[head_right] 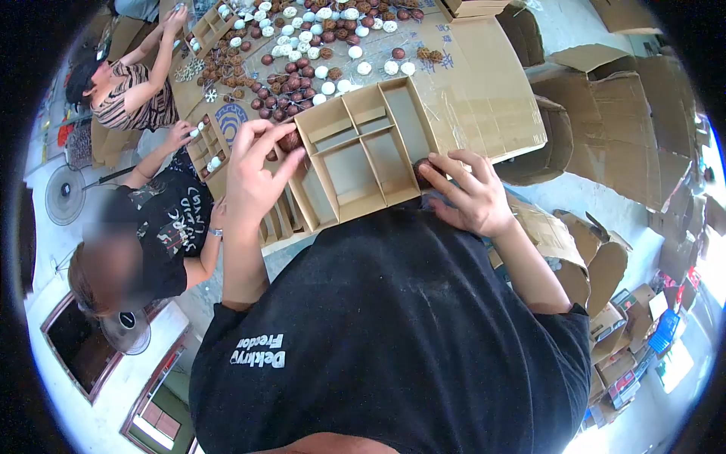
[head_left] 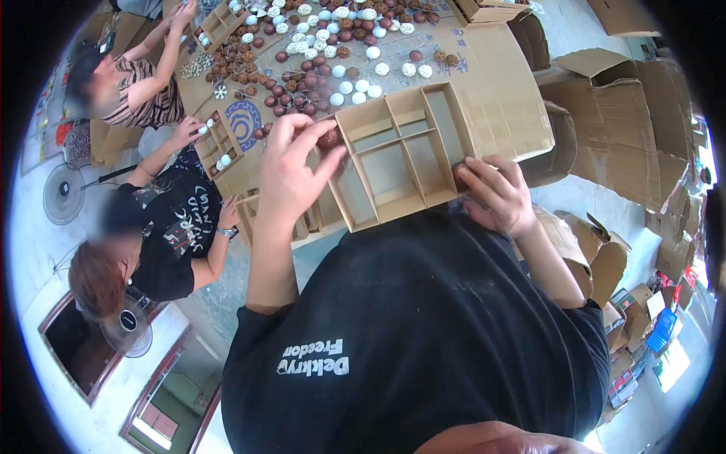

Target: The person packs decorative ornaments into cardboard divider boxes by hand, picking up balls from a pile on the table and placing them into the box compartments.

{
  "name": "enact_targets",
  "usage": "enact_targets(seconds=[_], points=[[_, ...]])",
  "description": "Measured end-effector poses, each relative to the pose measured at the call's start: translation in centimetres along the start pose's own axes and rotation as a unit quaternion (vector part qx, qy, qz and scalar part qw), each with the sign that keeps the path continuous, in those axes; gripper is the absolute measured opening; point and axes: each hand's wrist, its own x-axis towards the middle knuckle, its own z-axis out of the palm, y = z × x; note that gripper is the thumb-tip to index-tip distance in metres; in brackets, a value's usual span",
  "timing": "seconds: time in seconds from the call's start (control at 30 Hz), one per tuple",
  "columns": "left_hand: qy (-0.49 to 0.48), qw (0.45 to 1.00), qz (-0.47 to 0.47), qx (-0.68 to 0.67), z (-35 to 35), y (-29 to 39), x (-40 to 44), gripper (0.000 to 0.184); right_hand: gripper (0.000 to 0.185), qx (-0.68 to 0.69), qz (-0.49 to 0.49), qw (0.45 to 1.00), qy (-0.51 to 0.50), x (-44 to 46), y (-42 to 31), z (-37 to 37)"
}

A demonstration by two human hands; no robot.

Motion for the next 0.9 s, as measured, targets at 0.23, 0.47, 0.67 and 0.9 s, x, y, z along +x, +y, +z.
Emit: enact_targets(seconds=[0.23, 0.47, 0.67, 0.9], points=[[0.004, 0.996, -0.08, -0.027, 1.0, 1.0, 0.2, 0.042, 0.064, 0.055, 0.011, 0.998, -0.026, 2.1, -0.1, -0.7], [0.051, 0.986, -0.107, -0.117, 0.6, 0.5, -1.3, 0.047, 0.038, 0.204, 0.331, 0.908, 0.157, 9.2, 11.0, 6.4], [0.149, 0.971, -0.082, -0.169, 1.1, 1.0, -1.1, 0.041, 0.052, -0.08, 0.367, 0.915, -0.146, 13.4, 22.4, 26.0], [0.173, 0.971, -0.068, -0.153, 0.5, 1.0, -1.1, 0.036, 0.057, 0.039, 0.38, 0.919, -0.1, 15.8, 21.6, 27.3]])
